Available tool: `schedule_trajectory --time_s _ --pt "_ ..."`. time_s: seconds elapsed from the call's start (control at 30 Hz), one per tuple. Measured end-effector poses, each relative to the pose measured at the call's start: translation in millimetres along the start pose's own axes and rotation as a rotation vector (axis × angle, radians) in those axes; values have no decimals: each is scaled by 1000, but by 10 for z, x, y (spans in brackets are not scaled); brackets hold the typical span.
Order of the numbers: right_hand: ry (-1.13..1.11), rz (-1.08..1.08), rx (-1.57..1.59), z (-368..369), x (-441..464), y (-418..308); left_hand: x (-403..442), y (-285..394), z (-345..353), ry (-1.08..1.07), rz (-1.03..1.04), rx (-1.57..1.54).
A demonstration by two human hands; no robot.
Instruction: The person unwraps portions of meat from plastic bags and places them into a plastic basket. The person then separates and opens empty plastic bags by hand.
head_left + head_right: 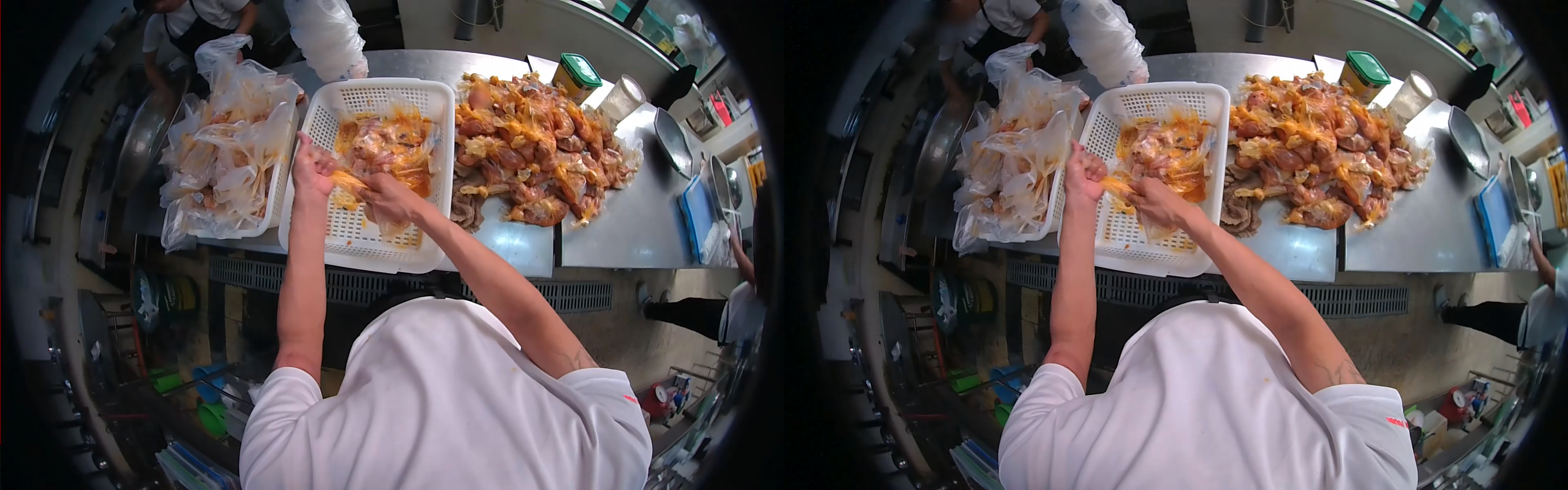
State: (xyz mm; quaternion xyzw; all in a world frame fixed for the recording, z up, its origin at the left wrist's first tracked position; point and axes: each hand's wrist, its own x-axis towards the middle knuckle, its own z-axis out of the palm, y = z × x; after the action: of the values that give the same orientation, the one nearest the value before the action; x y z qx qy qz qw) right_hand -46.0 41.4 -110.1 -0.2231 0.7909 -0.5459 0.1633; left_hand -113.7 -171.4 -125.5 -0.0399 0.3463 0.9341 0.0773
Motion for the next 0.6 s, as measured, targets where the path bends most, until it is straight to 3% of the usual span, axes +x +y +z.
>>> schedule_trajectory --time_s 0.07,0.13,0.17,0.2,0.23,0.3,0.37,0.4,0.47,0.53,0.6 --pt "17 -24 -99 -26 28 130 -45 101 157 -5 95 43" --pt "42 -43 -202 -114 9 194 -209 170 507 179 877 1080" --pt "53 -39 -196 -161 -29 188 -347 190 625 14 873 1314" --pt "59 -37 -191 -191 -59 193 -434 125 738 16 871 1311" --pt "52 -38 -193 -210 -63 220 -515 25 852 -299 1013 1591" --pt "101 -202 -332 -252 -9 268 -533 -35 716 -628 1136 1865" --pt "76 -334 -488 -341 -8 359 -400 -119 220 -808 506 2052" --pt "64 -458 -648 -426 -7 444 -416 -59 229 -810 511 2051" --pt "177 -551 -662 -608 74 688 -505 51 399 -512 80 1892" --pt "258 -370 -549 -701 100 473 -673 17 634 -459 7 1848" --pt "333 -273 -550 -639 101 142 -808 -159 769 -456 -8 974"
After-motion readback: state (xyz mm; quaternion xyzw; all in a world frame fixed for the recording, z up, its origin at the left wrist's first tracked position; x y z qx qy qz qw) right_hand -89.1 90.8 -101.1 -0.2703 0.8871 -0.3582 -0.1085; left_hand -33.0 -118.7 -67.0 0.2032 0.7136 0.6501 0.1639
